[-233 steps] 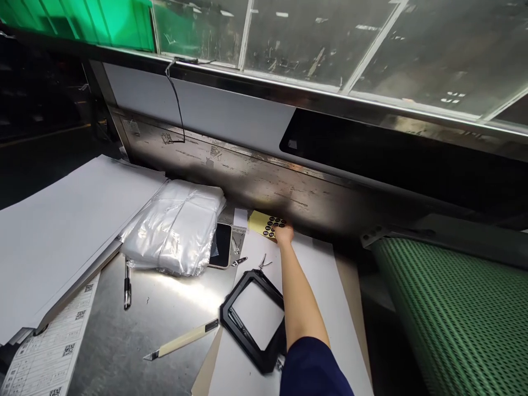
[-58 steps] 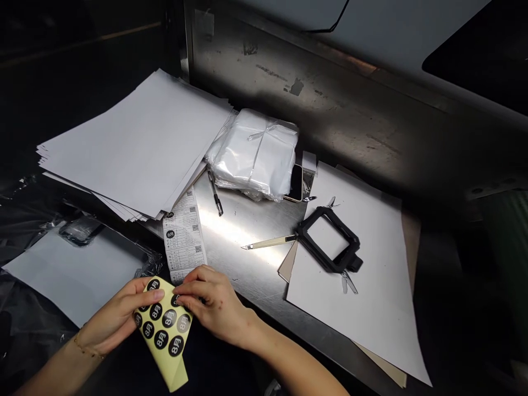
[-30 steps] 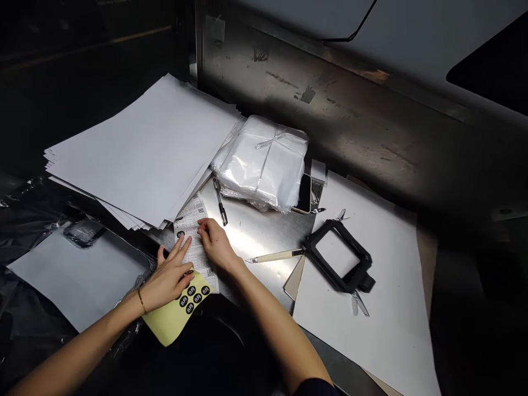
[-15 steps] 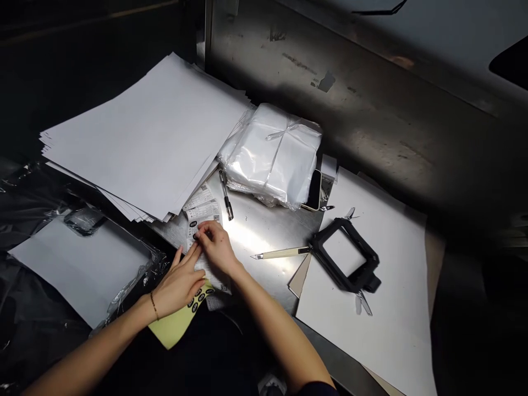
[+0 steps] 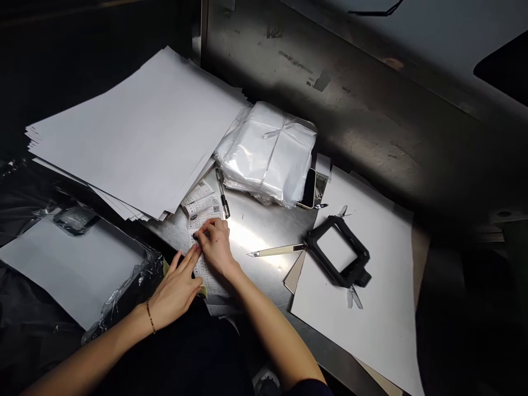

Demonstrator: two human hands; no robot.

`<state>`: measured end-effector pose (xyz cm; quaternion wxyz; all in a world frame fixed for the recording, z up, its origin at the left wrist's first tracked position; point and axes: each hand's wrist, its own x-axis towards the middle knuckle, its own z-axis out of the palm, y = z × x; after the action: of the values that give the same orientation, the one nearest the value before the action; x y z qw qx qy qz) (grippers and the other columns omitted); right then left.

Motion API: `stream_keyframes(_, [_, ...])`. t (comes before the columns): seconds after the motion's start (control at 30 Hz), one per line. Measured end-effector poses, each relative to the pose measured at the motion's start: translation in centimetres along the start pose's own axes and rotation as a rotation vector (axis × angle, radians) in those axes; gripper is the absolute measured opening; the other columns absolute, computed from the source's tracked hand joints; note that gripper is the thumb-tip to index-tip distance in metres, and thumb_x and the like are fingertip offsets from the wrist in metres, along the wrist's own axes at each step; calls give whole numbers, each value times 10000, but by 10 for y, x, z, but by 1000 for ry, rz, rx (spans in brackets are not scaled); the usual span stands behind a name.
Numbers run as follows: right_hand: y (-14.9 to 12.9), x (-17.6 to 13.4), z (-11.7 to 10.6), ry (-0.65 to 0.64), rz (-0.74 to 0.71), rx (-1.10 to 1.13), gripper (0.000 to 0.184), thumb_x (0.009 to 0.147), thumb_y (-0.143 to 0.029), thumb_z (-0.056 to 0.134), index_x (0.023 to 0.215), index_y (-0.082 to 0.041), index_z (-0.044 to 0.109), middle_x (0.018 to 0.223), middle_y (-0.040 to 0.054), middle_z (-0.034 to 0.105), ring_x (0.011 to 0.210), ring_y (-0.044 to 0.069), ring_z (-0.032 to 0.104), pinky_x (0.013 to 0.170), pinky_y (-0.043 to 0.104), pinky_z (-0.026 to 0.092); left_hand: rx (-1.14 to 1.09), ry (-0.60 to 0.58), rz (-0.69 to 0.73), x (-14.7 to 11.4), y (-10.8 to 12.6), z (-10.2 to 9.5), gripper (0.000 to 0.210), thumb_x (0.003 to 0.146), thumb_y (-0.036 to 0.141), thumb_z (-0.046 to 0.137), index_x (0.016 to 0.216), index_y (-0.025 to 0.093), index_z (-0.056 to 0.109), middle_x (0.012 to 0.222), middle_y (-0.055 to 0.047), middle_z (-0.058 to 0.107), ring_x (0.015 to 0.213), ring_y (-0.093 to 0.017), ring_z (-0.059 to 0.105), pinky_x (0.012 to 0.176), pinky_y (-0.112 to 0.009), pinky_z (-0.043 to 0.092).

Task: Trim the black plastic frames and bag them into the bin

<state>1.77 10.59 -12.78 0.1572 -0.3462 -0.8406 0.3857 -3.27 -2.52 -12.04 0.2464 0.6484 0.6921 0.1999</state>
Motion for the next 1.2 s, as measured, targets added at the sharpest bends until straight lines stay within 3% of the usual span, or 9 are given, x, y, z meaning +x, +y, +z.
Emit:
stream_keyframes(0.27, [5, 3, 7, 10, 0, -194, 84, 737, -249, 544, 732, -167, 530, 884, 72, 485, 859, 228, 396, 727, 379, 336, -102, 13, -16, -2, 2, 2, 191, 738, 84, 420, 674, 89, 600, 1311, -293, 267, 1268, -292, 82, 1000, -495, 48])
stream_keyframes(0.37, [5, 5, 4, 41, 19, -264, 250, 722, -340, 549, 843, -127, 498, 927, 132, 448, 879, 280, 372, 715, 447, 312, -182, 16, -30, -1, 2, 2, 192, 730, 64, 414, 669, 86, 595, 1342, -277, 223, 1272, -278, 68, 1004, -483, 6])
stream_keyframes(0.53, [12, 10, -8, -18, -56, -241, 267, 649, -326, 628, 819, -154, 515, 952, 121, 470, 901, 290, 395, 745, 478, 311, -421, 21, -127, -2, 2, -13, 200, 746, 108, 408, 607, 127, 551, 1362, -208, 250, 1272, -248, 117, 1018, -434, -30])
stream_keyframes(0.6, [15, 11, -17, -29, -82, -187, 170, 675, -251, 610, 800, -167, 530, 943, 105, 493, 916, 278, 415, 773, 483, 315, -561, 25, -233, -5, 3, -26, 175, 751, 170, 430, 603, 154, 523, 1337, -163, 333, 1246, -259, 214, 1022, -433, 60])
stream_keyframes(0.63, [14, 11, -23, -29, -93, -149, 118, 703, -221, 581, 801, -174, 536, 932, 95, 506, 917, 264, 431, 786, 478, 324, -647, 14, -302, -7, 3, -34, 159, 754, 211, 437, 623, 162, 511, 1270, -161, 430, 1190, -276, 326, 994, -453, 175])
stream_keyframes(0.73, [0, -1, -44, -40, -142, 1, 94, 798, -195, 464, 852, -192, 541, 913, 64, 535, 921, 197, 479, 814, 406, 378, -936, -59, -514, -14, 6, -53, 159, 771, 307, 413, 702, 175, 470, 846, -113, 656, 782, -260, 613, 688, -427, 469])
stream_keyframes(0.8, [-17, -18, -61, -87, -197, 104, 106, 811, -216, 461, 865, -205, 553, 928, 42, 542, 921, 153, 501, 807, 324, 420, -1111, -102, -607, -17, 9, -62, 150, 777, 312, 409, 726, 178, 455, 684, -54, 644, 621, -211, 618, 581, -370, 486])
stream_keyframes(1.0, [-50, -67, -88, -412, -226, 397, 170, 721, -169, 591, 889, -182, 620, 896, 54, 539, 837, 132, 530, 736, 252, 461, -1471, -169, -709, -21, 15, -73, 92, 727, 225, 536, 687, 168, 476, 602, 10, 586, 582, -126, 560, 561, -249, 430])
stream_keyframes(1.2, [-47, -78, -87, -380, -243, 334, 178, 760, -181, 544, 913, -174, 635, 819, 58, 543, 742, 118, 537, 634, 228, 461, -1698, -256, -749, -26, 15, -71, 136, 685, 181, 586, 618, 158, 470, 586, -14, 589, 549, -125, 547, 508, -228, 391])
